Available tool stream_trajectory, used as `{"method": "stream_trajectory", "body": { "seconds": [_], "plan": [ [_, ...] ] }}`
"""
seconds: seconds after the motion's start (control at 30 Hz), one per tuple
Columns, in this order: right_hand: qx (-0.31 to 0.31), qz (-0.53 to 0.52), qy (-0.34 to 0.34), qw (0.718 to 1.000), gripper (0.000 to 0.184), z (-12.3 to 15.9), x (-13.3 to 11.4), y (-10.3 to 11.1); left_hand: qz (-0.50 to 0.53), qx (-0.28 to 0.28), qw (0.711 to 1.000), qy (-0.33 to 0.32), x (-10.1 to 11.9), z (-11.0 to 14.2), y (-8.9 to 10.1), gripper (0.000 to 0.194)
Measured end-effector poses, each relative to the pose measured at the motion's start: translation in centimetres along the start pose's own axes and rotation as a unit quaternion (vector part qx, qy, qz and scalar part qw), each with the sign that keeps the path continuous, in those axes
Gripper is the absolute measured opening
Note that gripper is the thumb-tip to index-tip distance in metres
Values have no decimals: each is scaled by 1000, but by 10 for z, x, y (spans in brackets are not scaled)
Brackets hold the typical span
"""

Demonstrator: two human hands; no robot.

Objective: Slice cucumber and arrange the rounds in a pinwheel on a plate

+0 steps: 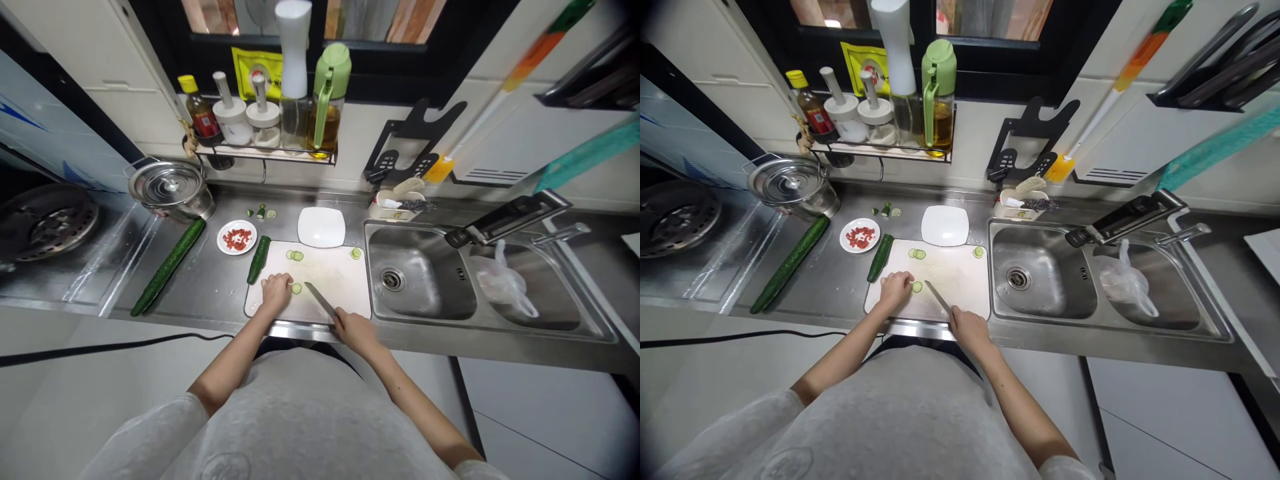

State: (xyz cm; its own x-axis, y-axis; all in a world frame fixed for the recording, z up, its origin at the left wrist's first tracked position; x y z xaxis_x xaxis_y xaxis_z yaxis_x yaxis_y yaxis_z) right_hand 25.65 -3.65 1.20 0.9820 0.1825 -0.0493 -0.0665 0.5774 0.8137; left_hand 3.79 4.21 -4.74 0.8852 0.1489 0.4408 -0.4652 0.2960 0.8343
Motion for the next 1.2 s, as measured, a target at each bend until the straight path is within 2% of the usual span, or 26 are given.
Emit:
{"method": "stream_trajectory", "body": {
  "seconds": [0.2, 0.4, 0.97, 1.2],
  "plan": [
    [7, 36, 41, 998, 32, -7, -14, 4, 17, -10, 1000, 5, -5, -5, 0, 19],
    [7, 50, 51, 997, 32, -14, -21, 8, 17, -15, 1000, -3, -5, -7, -2, 19],
    [3, 62, 56, 997, 32, -19, -21, 11, 27, -22, 999, -5, -6, -9, 0, 21],
    [-19, 68, 58, 996, 30, -23, -23, 12, 29, -20, 999, -5, -6, -8, 0, 20]
  ]
}}
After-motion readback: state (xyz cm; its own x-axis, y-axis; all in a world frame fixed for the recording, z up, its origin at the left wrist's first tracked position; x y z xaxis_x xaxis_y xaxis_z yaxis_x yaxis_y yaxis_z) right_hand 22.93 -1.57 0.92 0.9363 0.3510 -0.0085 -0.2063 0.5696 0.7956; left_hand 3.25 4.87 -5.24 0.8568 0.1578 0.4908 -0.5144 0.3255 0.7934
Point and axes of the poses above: each hand's wrist, its own z-axis away from the middle knuckle, its own y-axis out of the back of the hand, x = y × z, the point moved 2 cm from there along -z, towards the middle knuckle, and after that the axes turned 5 degrees about z, right-handed, at the moved point
